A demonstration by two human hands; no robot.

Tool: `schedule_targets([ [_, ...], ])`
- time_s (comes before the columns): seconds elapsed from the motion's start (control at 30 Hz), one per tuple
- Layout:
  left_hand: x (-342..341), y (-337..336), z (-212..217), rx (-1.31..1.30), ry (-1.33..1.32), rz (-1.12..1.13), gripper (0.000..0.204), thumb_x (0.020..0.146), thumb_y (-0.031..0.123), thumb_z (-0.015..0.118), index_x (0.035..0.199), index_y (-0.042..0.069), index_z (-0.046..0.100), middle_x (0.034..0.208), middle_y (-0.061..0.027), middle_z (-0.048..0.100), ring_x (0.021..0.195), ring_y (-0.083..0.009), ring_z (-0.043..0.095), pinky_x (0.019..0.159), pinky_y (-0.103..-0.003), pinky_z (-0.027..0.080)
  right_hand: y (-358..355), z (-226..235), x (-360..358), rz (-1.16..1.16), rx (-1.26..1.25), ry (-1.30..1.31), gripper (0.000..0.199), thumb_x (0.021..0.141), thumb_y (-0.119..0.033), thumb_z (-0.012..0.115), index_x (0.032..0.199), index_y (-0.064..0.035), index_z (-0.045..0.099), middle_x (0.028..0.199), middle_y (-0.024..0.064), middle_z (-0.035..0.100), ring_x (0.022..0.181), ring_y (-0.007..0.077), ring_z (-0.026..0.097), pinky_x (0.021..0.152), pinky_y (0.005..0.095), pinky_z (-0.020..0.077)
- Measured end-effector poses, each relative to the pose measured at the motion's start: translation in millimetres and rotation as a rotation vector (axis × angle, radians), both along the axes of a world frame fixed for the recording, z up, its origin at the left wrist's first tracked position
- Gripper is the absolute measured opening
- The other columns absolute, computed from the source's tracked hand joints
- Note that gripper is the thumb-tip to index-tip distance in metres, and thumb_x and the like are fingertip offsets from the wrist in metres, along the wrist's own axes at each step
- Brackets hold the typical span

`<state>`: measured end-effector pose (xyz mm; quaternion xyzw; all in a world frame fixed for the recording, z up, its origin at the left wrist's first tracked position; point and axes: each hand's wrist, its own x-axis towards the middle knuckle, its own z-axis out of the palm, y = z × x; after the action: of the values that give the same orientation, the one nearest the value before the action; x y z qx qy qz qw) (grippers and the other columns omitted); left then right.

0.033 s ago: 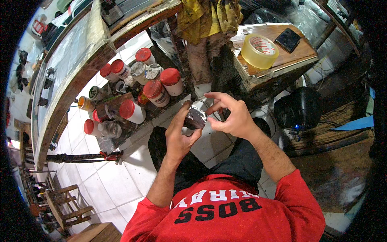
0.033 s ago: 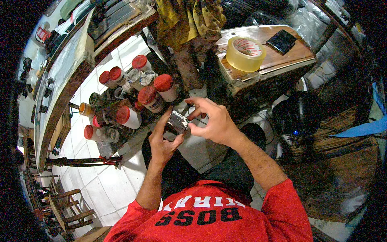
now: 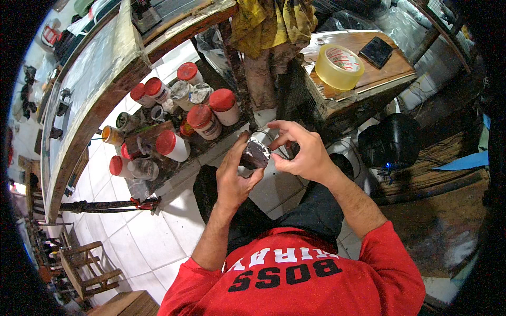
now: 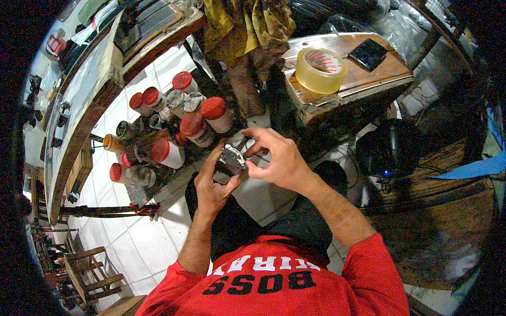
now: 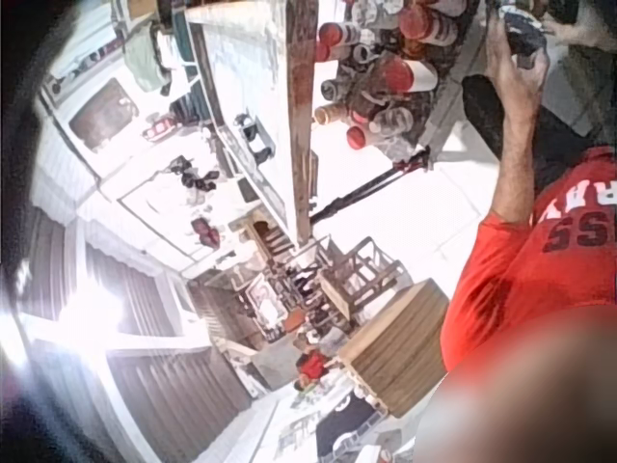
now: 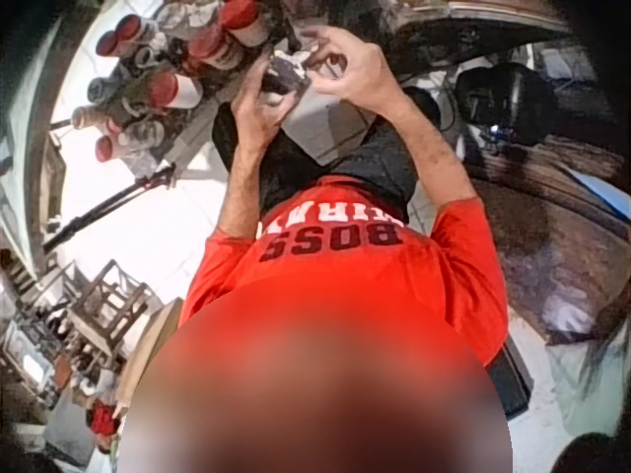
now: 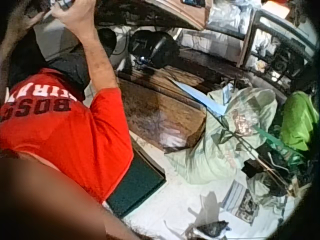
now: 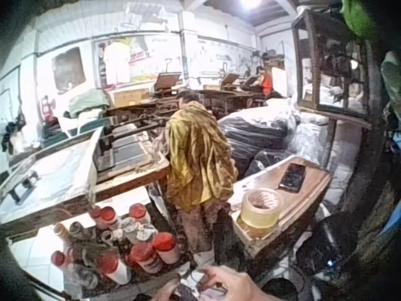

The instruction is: The person stacks green printed boards, places a wooden frame with a screen over a board, and then handles a small wrapped item, unwrapping it and manipulating its contents. The person moves items around the workspace to position the frame and board.

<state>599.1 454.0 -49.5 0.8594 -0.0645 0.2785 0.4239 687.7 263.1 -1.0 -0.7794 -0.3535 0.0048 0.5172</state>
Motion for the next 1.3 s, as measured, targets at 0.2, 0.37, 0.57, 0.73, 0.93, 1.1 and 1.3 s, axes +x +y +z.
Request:
schedule_targets([
  [0.2,2.6,1.3,-1.5,0.082,-0.022,-0.016,0.072,0.066,0.004,0.083,0.131,0.001,0.054,0.137,-0.0214,0.058,0.123,-0.0371,0.060,0.101,-0.043,0.051,1.0,-2.7,-3.0,-0.002,0.005,-0.019,0.053,0.071,-0.003,0.074,0.121,-0.0023,0.056,0.092,0.0120,0.069,0.087,0.0280,0.070,0.079,0.0386,0.0556],
  [0.37,-0.4,-1.8,-4.3,0.038,0.065,-0.007,0.069,0.066,0.006,0.083,0.129,0.001,0.056,0.132,-0.0211,0.061,0.119,-0.0360,0.062,0.098,-0.042,0.052,0.6,-12.8,-1.5,0.006,0.033,0.016,0.051,0.071,-0.002,0.073,0.119,-0.0017,0.054,0.097,0.0147,0.067,0.082,0.0282,0.071,0.076,0.0396,0.0557],
  [0.57,-4.8,0.8,-4.6,-0.070,0.244,-0.049,0.065,0.067,0.012,0.085,0.126,0.003,0.057,0.113,-0.0190,0.067,0.101,-0.0339,0.070,0.087,-0.037,0.056,-1.3,-18.9,-1.8,-0.005,-0.009,0.058,0.054,0.071,-0.002,0.073,0.120,-0.0022,0.051,0.084,0.0123,0.070,0.079,0.0249,0.071,0.076,0.0369,0.0550],
  [0.73,-8.2,2.7,-3.2,-0.250,0.348,-0.121,0.064,0.071,0.012,0.085,0.128,0.003,0.058,0.112,-0.0115,0.069,0.099,-0.0187,0.069,0.088,-0.032,0.054,-7.4,-18.9,0.0,0.011,-0.044,0.207,0.060,0.074,-0.002,0.074,0.128,-0.0008,0.047,0.080,0.0074,0.071,0.078,0.0129,0.067,0.075,0.0295,0.0523],
  [0.93,-9.3,1.8,-4.9,-0.531,0.380,-0.187,0.067,0.073,0.008,0.084,0.134,0.004,0.056,0.118,-0.0076,0.068,0.105,-0.0145,0.065,0.091,-0.031,0.054,-13.6,-18.3,3.9,0.190,0.177,0.561,0.081,0.076,-0.005,0.078,0.145,0.0009,0.037,0.088,0.0030,0.072,0.086,0.0081,0.061,0.080,0.0264,0.0480],
  [1.1,-10.3,3.0,2.2,-0.368,0.324,-0.167,0.071,0.072,0.007,0.083,0.137,0.004,0.055,0.127,-0.0115,0.065,0.111,-0.0160,0.064,0.091,-0.033,0.055,-15.9,-14.0,-5.0,0.178,0.199,0.487,0.087,0.071,-0.010,0.084,0.145,-0.0022,0.039,0.089,-0.0003,0.073,0.080,0.0060,0.061,0.073,0.0232,0.0471],
  [1.3,-12.4,5.1,17.0,-0.134,0.216,-0.203,0.072,0.069,0.008,0.083,0.135,0.003,0.056,0.139,-0.0192,0.058,0.125,-0.0276,0.060,0.099,-0.037,0.052,-17.2,-8.0,-2.8,0.166,0.089,0.486,0.081,0.071,-0.010,0.082,0.141,-0.0020,0.042,0.083,-0.0002,0.073,0.072,0.0071,0.060,0.066,0.0246,0.0481],
])
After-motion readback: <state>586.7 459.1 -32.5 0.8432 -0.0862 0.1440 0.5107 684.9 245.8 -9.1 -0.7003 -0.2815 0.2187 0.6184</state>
